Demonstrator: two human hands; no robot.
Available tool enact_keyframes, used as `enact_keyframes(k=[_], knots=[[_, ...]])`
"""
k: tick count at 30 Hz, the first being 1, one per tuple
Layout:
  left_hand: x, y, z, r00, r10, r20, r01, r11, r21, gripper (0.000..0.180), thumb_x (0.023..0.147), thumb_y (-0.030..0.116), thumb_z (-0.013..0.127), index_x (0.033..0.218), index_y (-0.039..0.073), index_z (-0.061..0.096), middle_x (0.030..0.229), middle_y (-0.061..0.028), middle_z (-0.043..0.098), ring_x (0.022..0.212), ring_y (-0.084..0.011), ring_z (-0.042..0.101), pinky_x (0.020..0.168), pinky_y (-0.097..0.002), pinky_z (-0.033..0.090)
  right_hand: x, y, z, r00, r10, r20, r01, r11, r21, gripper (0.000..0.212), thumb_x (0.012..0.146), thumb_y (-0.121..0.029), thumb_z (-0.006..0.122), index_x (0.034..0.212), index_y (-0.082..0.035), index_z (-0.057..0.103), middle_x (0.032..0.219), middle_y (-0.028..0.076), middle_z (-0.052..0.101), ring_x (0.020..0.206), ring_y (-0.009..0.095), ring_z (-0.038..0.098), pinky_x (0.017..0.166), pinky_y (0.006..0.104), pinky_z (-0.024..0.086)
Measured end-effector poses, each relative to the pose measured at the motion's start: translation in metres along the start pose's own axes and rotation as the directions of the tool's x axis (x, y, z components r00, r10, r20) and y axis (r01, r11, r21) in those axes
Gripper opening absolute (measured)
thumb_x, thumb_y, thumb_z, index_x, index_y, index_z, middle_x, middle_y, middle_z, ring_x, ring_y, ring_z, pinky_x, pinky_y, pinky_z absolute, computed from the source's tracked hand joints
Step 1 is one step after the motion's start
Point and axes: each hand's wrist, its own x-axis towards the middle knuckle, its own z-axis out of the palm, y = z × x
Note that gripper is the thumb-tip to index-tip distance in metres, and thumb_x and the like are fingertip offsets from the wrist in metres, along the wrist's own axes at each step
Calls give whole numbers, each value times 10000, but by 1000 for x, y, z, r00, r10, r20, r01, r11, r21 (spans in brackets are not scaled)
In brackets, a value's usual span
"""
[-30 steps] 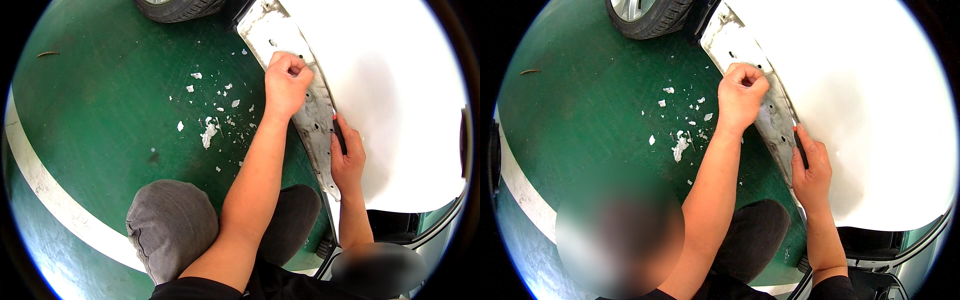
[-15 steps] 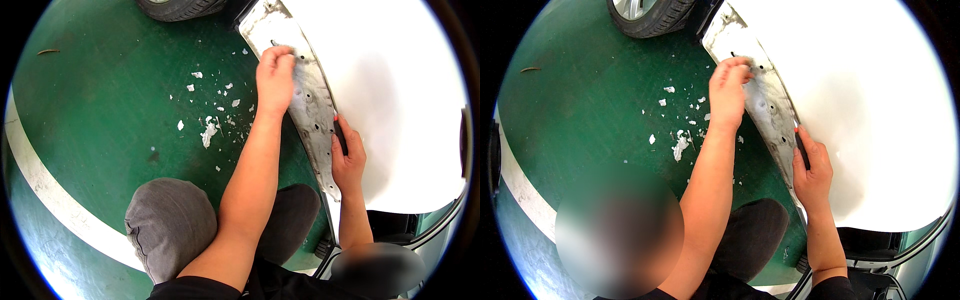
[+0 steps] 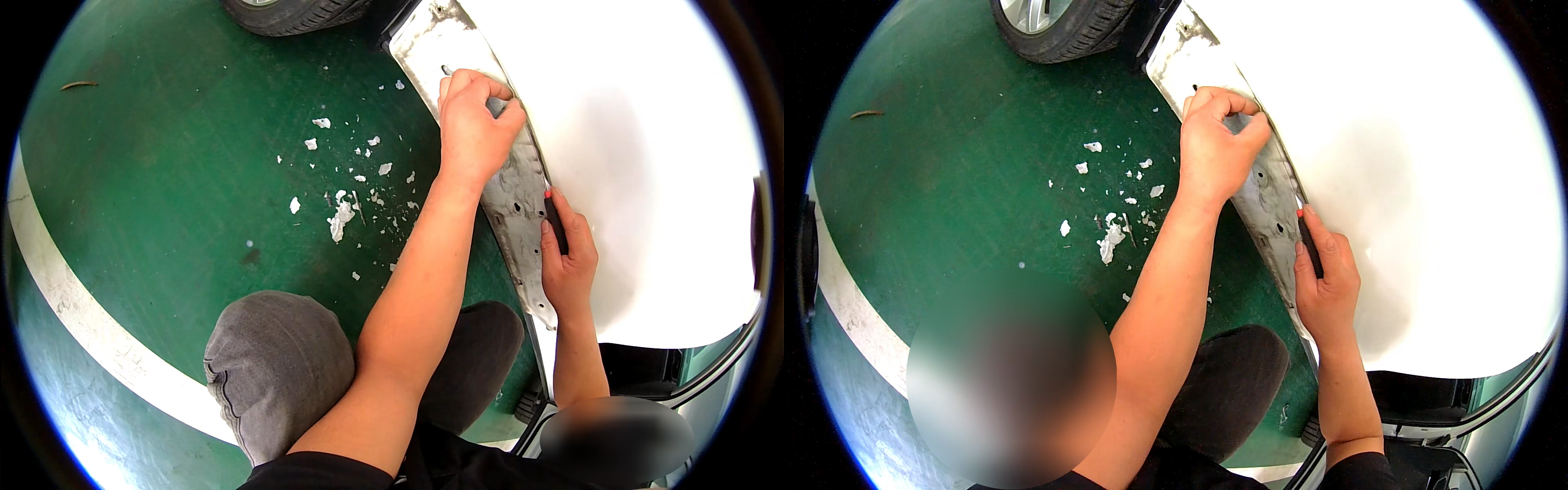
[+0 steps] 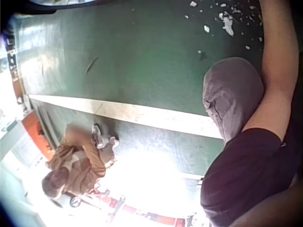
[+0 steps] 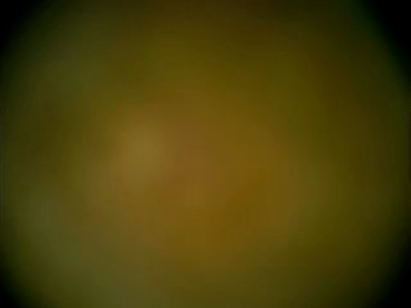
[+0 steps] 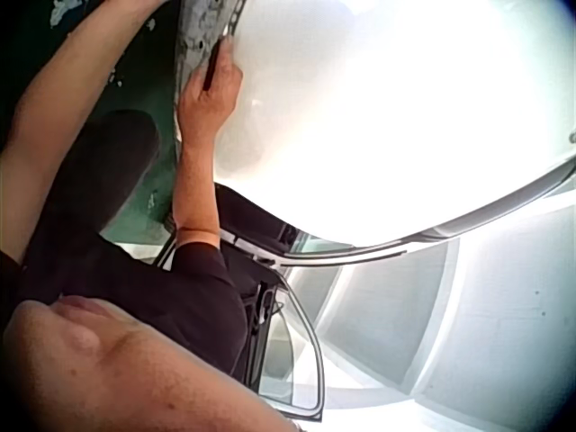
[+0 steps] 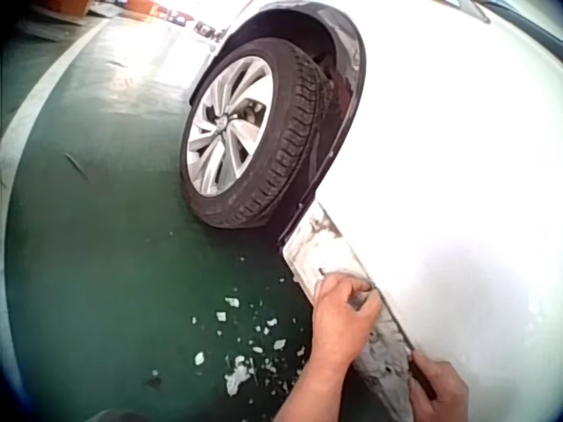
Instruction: The person uses a utility knife to scrape and remove white body filler from the lower edge of a white car's front bumper. The person is kneeling on the floor of a garage, working on the exposed metal surface near the wheel arch.
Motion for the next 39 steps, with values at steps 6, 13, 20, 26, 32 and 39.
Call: enact_keyframes(k=[6,13,20,26,32,39], knots=[[1,-1,3,1000,31,-4,-31,1000,7,132,759,87,831,851,43,747,1011,-100,661,1057,-327,588,1008,-419,483,0,1,-1,1000,-12,-11,12,1000,-11,480,987,33,695,1448,-100,696,1059,99,700,909,192,673,838,307,543],[2,-5,7,996,80,-33,-79,996,52,114,751,58,800,810,54,702,963,-94,639,1007,-326,581,962,-431,481,-1,2,1,1000,7,-11,-7,1000,-4,474,987,30,698,1444,-99,697,1053,96,697,901,189,667,822,306,539],[15,-28,-17,974,-14,-226,24,999,38,96,851,95,740,857,21,678,961,-147,647,965,-344,588,887,-437,494,1,3,1,999,-35,-13,35,999,-15,463,985,32,696,1433,-85,701,1048,96,696,906,186,668,828,299,535],[10,-33,-25,890,-358,-281,347,933,-91,213,1019,148,626,930,-44,644,976,-173,661,914,-332,627,851,-449,519,0,5,-1,999,-42,-7,41,998,-42,457,984,29,693,1430,-73,702,1056,98,699,929,188,674,858,295,533],[-14,-50,-14,858,-296,-420,332,943,14,229,1020,49,641,1222,-58,661,1062,-122,696,887,-175,637,815,-341,550,-1,4,-2,999,-47,18,47,999,-13,446,990,31,686,1426,-63,700,1091,101,706,937,176,675,859,293,535],[-39,-4,13,974,-228,-6,213,921,-325,73,927,38,802,995,18,788,976,-28,639,788,-102,551,739,-260,492,-11,22,-11,998,-68,17,67,996,50,465,989,59,688,1443,-46,674,1132,104,715,945,169,675,853,296,548]])
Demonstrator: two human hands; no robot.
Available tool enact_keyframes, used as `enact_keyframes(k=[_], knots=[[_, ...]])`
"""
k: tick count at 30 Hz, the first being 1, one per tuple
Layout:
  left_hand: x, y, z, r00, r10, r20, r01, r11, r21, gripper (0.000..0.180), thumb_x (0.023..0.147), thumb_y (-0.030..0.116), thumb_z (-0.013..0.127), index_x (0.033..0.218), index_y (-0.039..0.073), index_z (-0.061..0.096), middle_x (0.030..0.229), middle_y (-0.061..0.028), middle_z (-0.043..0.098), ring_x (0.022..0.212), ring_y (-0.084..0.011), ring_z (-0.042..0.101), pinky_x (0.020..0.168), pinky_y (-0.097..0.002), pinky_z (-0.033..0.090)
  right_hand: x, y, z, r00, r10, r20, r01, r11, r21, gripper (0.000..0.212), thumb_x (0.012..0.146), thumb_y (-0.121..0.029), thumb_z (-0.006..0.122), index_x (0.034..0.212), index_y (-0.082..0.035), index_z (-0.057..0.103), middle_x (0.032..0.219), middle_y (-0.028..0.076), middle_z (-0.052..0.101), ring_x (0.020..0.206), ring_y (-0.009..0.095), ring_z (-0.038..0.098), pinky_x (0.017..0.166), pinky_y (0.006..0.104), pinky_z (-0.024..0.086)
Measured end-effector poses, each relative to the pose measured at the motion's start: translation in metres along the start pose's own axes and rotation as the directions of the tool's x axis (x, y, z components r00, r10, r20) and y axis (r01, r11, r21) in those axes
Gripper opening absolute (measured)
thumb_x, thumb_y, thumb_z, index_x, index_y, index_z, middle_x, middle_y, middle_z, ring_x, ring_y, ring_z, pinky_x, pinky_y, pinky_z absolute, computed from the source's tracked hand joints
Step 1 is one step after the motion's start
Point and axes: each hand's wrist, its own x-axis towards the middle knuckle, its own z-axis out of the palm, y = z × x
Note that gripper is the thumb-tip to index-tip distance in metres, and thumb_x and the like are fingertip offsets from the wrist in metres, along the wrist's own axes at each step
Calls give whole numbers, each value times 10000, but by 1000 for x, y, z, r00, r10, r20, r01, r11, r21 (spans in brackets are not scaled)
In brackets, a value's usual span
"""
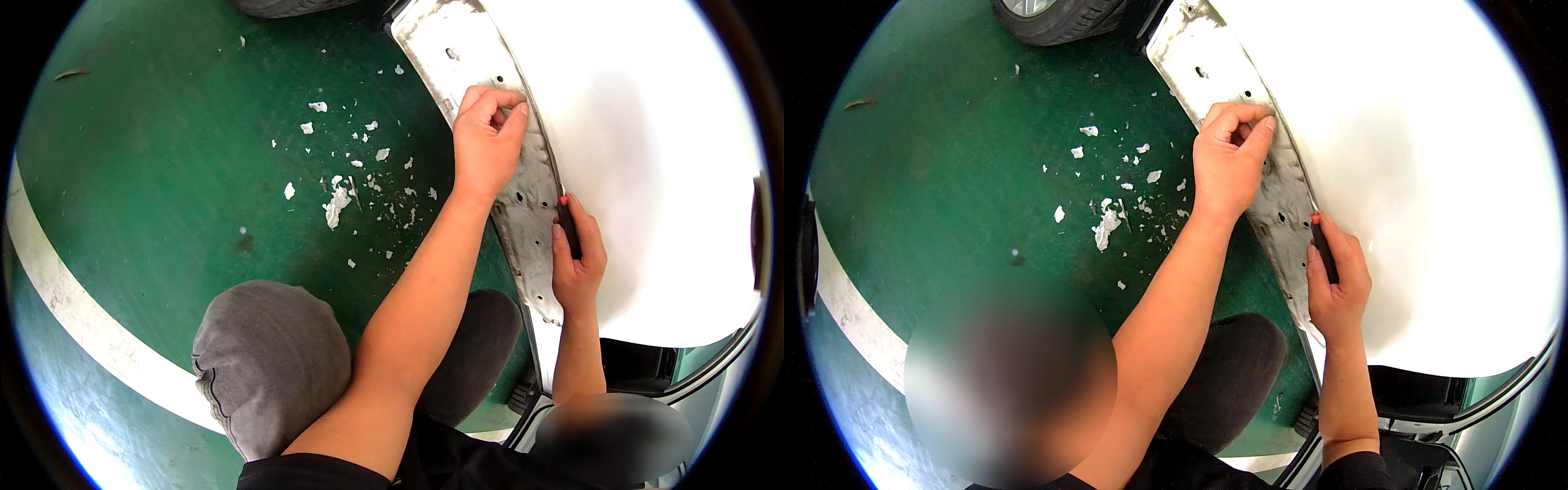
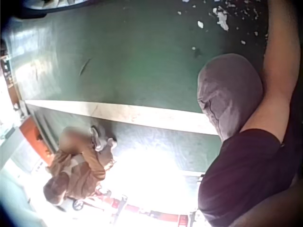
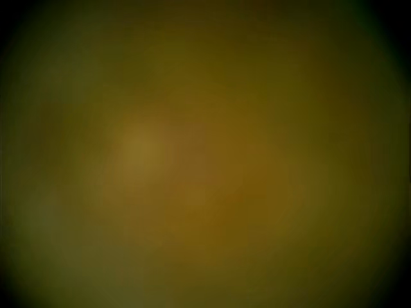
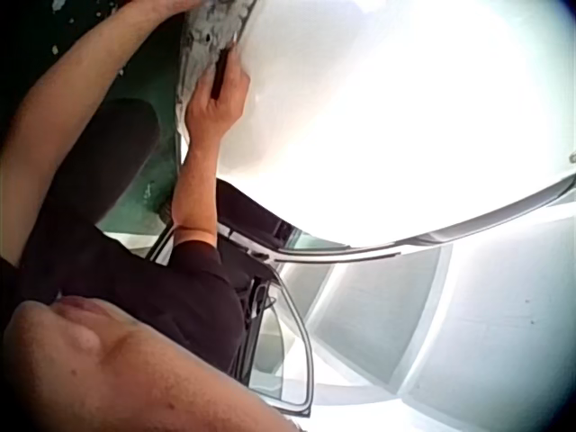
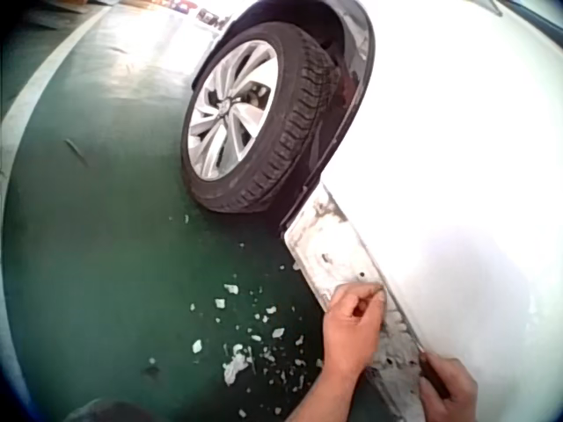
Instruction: The person uses a utility knife to scrape and remove white body filler from the lower edge of a white car's front bumper. The person is kneeling on the floor of a garage, working on the exposed metal surface near the wheel arch.
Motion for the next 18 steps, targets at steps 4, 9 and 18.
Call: enact_keyframes(k=[4,9,18], knots=[[-1,7,-1,997,30,75,-33,999,31,88,900,21,805,982,7,775,967,-34,641,790,-115,561,741,-268,498,-6,8,-1,999,-32,-18,33,999,27,470,992,59,693,1451,-41,664,1172,114,725,955,171,681,865,293,550],[-4,10,5,996,70,55,-75,993,87,76,887,19,801,946,13,753,962,-56,647,783,-133,579,734,-291,515,-7,10,-4,998,-50,-25,50,998,22,468,1000,54,691,1457,-43,661,1184,116,729,960,171,684,870,295,553],[-10,-1,7,996,42,72,-52,988,143,106,932,52,766,961,-8,684,980,-85,624,768,-154,589,729,-313,528,-7,11,-1,997,-76,-28,77,997,23,477,997,63,688,1460,-45,659,1201,125,735,981,171,686,879,298,555]])
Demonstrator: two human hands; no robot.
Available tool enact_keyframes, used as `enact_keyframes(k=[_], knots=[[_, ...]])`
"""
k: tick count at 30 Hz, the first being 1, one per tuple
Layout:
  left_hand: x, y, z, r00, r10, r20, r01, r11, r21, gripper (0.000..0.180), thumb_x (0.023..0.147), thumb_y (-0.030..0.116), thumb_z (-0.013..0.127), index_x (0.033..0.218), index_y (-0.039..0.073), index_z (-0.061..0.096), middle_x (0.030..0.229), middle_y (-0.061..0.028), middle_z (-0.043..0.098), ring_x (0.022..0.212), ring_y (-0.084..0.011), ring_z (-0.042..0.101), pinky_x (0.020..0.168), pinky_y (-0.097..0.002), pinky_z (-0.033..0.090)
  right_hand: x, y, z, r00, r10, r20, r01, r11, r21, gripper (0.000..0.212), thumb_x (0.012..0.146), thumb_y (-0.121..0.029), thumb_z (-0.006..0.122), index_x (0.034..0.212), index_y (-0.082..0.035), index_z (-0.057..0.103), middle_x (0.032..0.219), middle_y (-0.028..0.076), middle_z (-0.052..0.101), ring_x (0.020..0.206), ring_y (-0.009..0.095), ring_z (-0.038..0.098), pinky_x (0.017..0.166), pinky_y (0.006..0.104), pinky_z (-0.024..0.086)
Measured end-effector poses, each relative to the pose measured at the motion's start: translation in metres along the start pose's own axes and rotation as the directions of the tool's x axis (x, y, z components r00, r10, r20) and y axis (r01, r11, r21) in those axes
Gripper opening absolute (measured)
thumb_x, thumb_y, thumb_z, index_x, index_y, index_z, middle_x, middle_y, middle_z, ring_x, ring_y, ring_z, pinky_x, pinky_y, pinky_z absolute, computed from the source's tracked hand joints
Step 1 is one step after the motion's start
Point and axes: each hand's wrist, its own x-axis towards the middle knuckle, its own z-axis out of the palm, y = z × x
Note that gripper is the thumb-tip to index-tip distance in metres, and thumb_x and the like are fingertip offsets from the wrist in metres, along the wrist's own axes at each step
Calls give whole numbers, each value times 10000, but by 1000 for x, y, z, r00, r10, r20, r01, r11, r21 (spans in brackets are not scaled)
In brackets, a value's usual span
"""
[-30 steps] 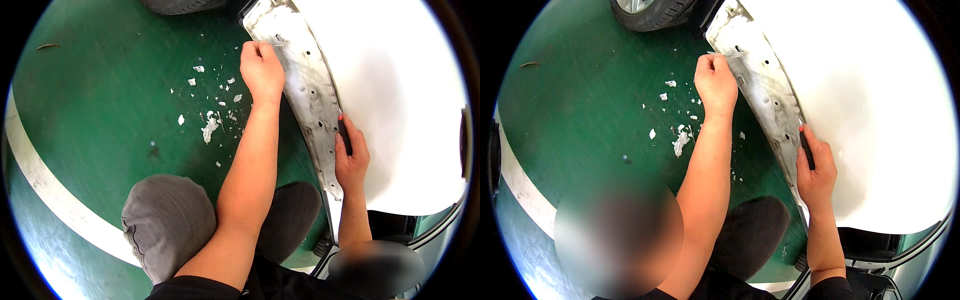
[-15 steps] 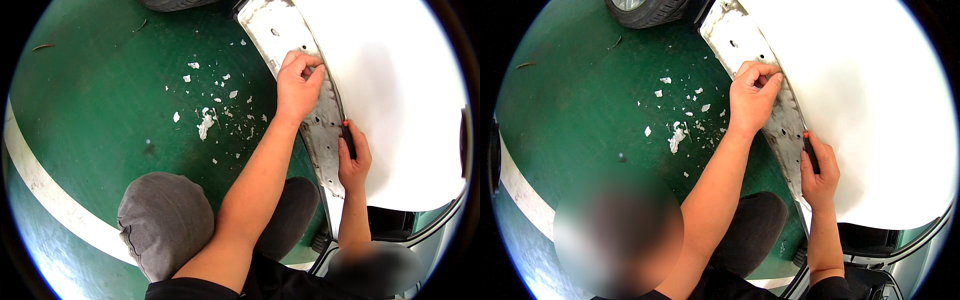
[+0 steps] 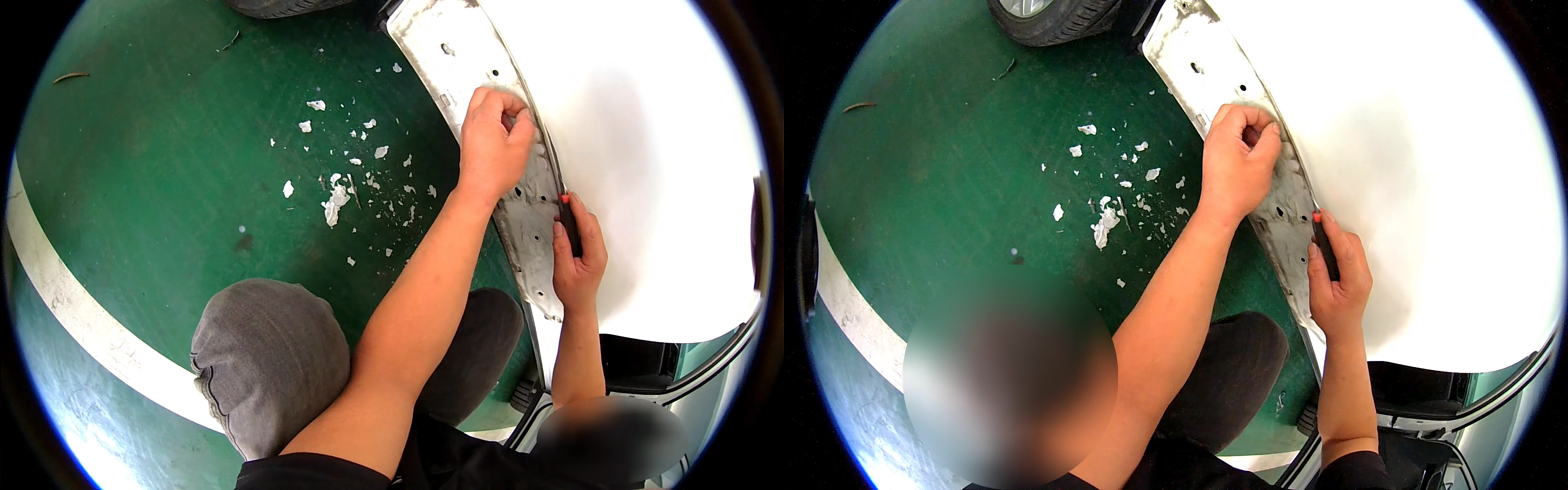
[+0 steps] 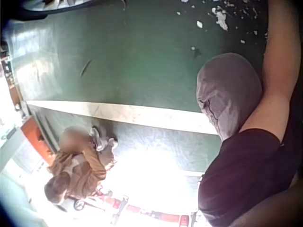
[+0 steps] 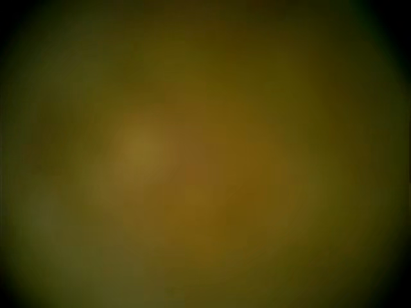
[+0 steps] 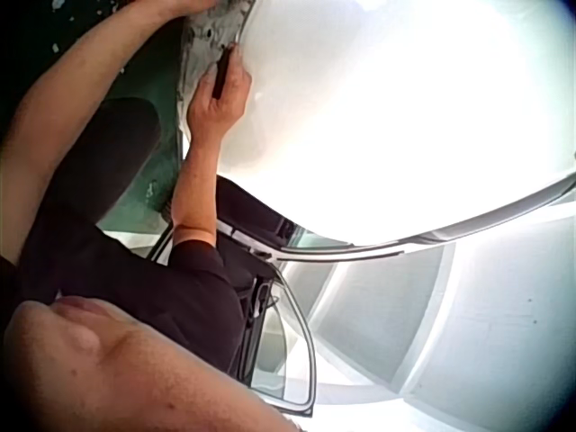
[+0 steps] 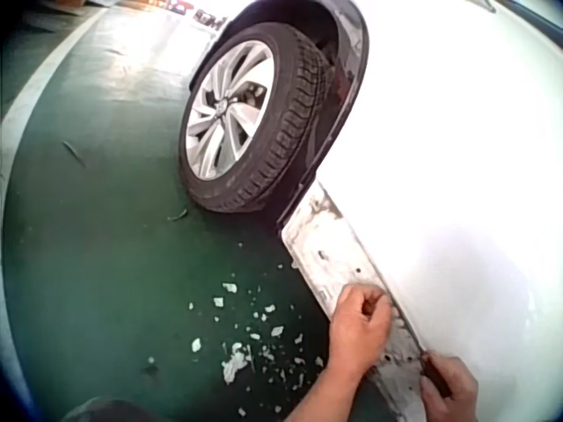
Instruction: The person uses a utility knife to scrape and remove white body filler from the lower edge of a white car's front bumper. The person is kneeling on the floor of a garage, working on the exposed metal surface near the wheel arch.
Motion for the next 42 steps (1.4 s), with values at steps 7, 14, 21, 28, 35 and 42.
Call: enact_keyframes(k=[7,14,21,28,35,42], knots=[[-4,-8,0,999,-30,-42,31,999,27,109,948,65,754,975,-8,678,984,-100,627,771,-175,606,736,-325,536,0,0,1,1000,-10,-5,10,1000,8,481,993,67,690,1460,-47,660,1208,125,736,996,173,687,887,300,555],[-7,-21,-7,980,-30,-196,52,993,106,82,978,52,701,1029,-10,687,1017,-134,629,832,-241,636,784,-359,545,-1,2,-1,1000,-18,-13,18,1000,-5,479,993,64,694,1458,-47,661,1186,120,733,978,170,687,867,299,558],[-12,6,3,998,-62,-26,59,993,-99,72,950,46,782,977,-10,746,961,-42,636,753,-100,563,701,-270,498,-2,5,1,1000,-23,-10,23,1000,-7,466,997,55,699,1449,-52,666,1188,125,731,974,172,695,851,301,566],[-5,8,3,998,-50,-41,47,996,-76,86,922,36,769,955,-16,708,981,-106,639,722,-185,602,698,-335,529,-1,2,3,1000,-29,-7,29,1000,-6,471,992,58,703,1449,-55,667,1202,128,732,977,173,697,847,301,570],[-3,10,10,995,-86,-55,82,994,-66,85,940,48,764,948,-19,714,951,-64,639,749,-118,581,701,-289,518,0,0,1,1000,-18,-8,18,999,-32,488,977,75,701,1447,-51,668,1219,129,738,1007,198,702,886,320,574],[5,-12,3,979,29,-203,-1,990,139,117,927,84,736,942,-24,694,945,-118,662,788,-199,630,753,-354,546,5,-7,2,1000,6,3,-6,999,-49,487,970,77,701,1439,-47,674,1186,122,737,1031,206,701,917,320,557]])
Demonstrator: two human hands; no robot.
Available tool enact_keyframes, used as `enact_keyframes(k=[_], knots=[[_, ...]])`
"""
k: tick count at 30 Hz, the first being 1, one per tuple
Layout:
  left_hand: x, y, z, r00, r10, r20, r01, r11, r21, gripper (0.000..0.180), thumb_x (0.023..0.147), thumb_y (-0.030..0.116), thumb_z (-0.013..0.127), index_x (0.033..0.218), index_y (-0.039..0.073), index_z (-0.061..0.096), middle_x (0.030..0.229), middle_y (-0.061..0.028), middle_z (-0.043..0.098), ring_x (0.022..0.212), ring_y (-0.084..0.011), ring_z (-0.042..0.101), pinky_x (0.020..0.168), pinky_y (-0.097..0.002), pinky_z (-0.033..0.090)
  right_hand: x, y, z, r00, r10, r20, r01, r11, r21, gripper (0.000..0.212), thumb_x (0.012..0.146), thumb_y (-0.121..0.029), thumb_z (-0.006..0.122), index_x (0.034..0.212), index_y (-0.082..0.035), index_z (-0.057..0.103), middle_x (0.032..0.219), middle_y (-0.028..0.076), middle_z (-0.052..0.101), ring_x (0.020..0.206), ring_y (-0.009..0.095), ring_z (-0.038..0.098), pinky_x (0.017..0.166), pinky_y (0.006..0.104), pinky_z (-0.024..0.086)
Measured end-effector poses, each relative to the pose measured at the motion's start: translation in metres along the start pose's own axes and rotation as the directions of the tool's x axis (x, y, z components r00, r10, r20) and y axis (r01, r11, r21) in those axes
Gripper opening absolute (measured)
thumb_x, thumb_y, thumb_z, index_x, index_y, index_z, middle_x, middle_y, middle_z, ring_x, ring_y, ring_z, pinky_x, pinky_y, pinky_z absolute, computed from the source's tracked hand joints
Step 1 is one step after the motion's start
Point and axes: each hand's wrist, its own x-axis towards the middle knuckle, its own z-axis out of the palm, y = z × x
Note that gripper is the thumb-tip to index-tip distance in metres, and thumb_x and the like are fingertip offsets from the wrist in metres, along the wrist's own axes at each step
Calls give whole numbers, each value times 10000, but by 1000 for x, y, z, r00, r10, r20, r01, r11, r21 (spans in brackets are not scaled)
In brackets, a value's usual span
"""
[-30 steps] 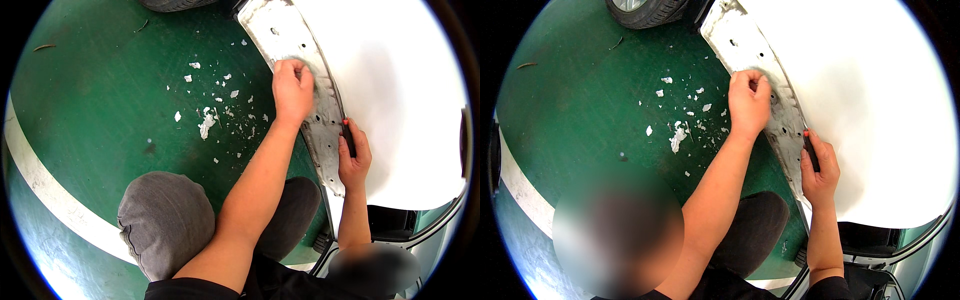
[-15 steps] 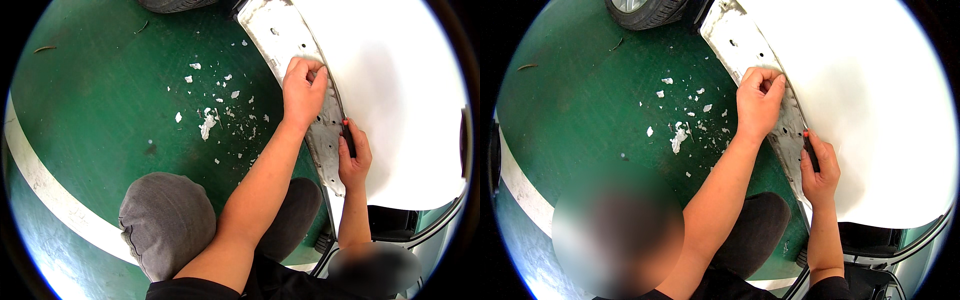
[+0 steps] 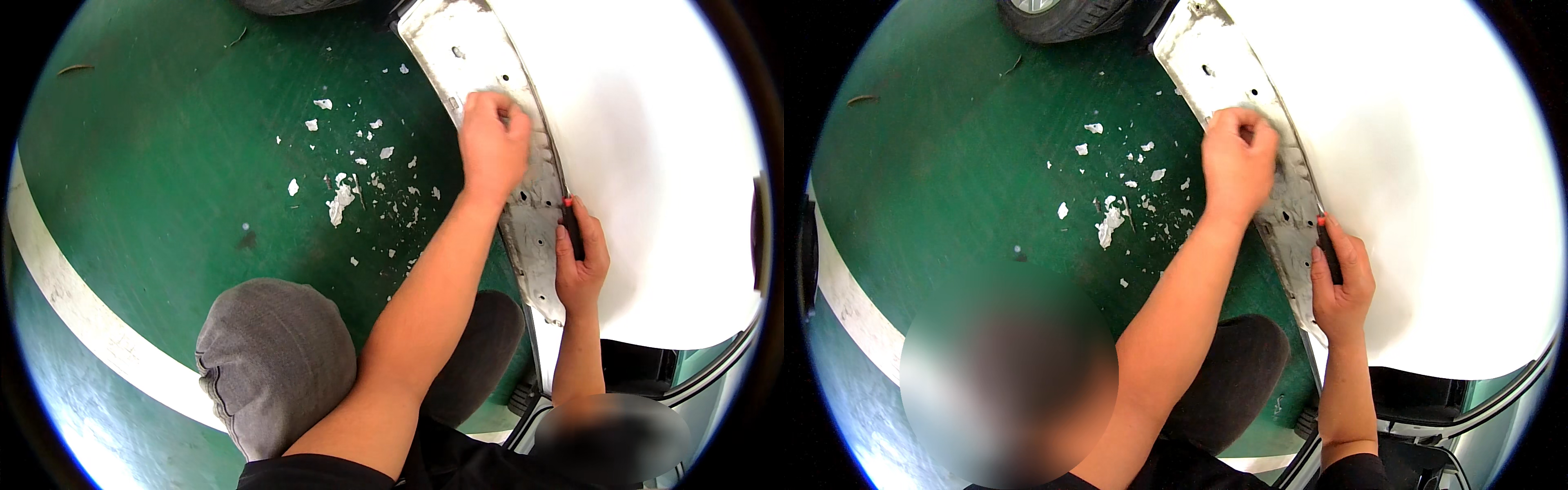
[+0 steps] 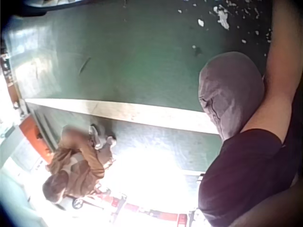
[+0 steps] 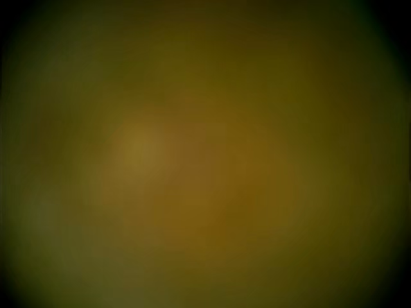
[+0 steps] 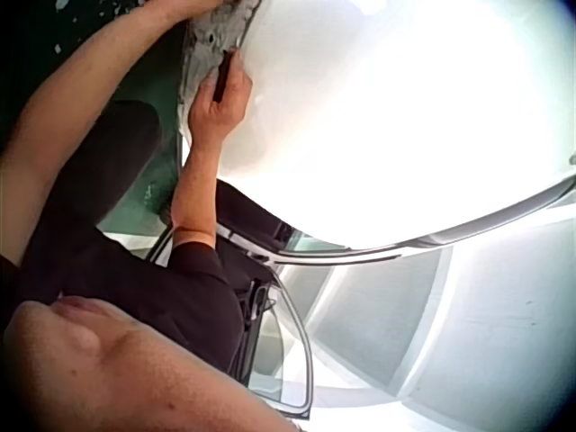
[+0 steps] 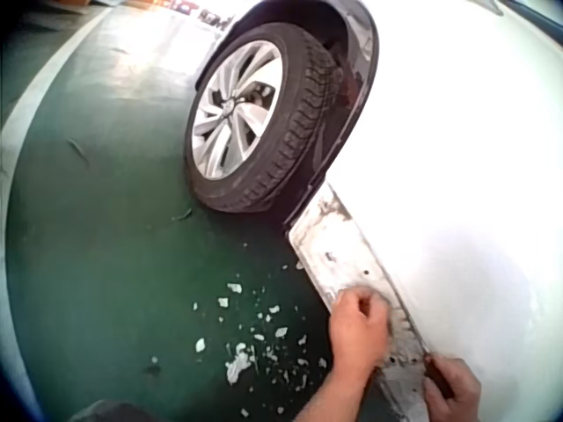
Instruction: The person uses a utility knife to scrape and remove white body filler from the lower edge of a white car's front bumper. The person is kneeling on the floor of a garage, working on the exposed metal surface near the wheel arch.
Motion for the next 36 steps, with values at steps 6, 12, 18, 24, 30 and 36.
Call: enact_keyframes(k=[6,12,18,24,30,36], knots=[[25,-14,-19,975,-217,-46,205,961,-184,95,992,69,714,966,-18,686,982,-102,627,773,-204,580,744,-345,522,20,-22,4,1000,1,27,0,999,-38,469,982,59,688,1437,-52,687,1117,106,723,967,190,684,877,302,539],[28,12,-7,974,-192,116,223,889,-400,152,1035,114,747,1123,1,697,913,32,615,789,-48,515,711,-224,469,51,-41,23,999,49,25,-47,998,-49,465,999,30,679,1453,-70,689,1071,91,708,926,159,668,846,288,534],[20,20,-4,904,-289,315,426,653,-626,212,1033,168,762,953,31,621,878,22,591,796,-56,515,711,-238,466,65,-49,32,997,71,9,-70,996,-49,473,1016,26,662,1479,-68,667,1156,97,727,974,161,686,871,295,548],[16,27,-2,887,-278,368,458,629,-629,222,1006,198,816,973,54,651,846,41,610,763,-36,516,662,-215,451,72,-49,34,997,78,2,-78,996,-45,467,1029,23,646,1493,-37,644,1306,126,733,1175,197,705,1005,323,550],[19,24,-3,877,-283,388,477,606,-636,241,986,187,818,951,49,623,851,12,605,762,-67,540,670,-241,496,74,-46,35,993,120,7,-120,993,-22,462,1032,19,651,1492,-24,641,1344,129,727,1231,205,696,1052,332,536],[19,20,-1,884,-276,378,464,619,-634,235,979,166,817,925,47,623,884,11,583,761,-70,529,679,-243,492,74,-48,34,992,125,21,-124,991,-39,470,1037,13,650,1504,-31,636,1343,128,727,1227,206,697,1053,333,537]])
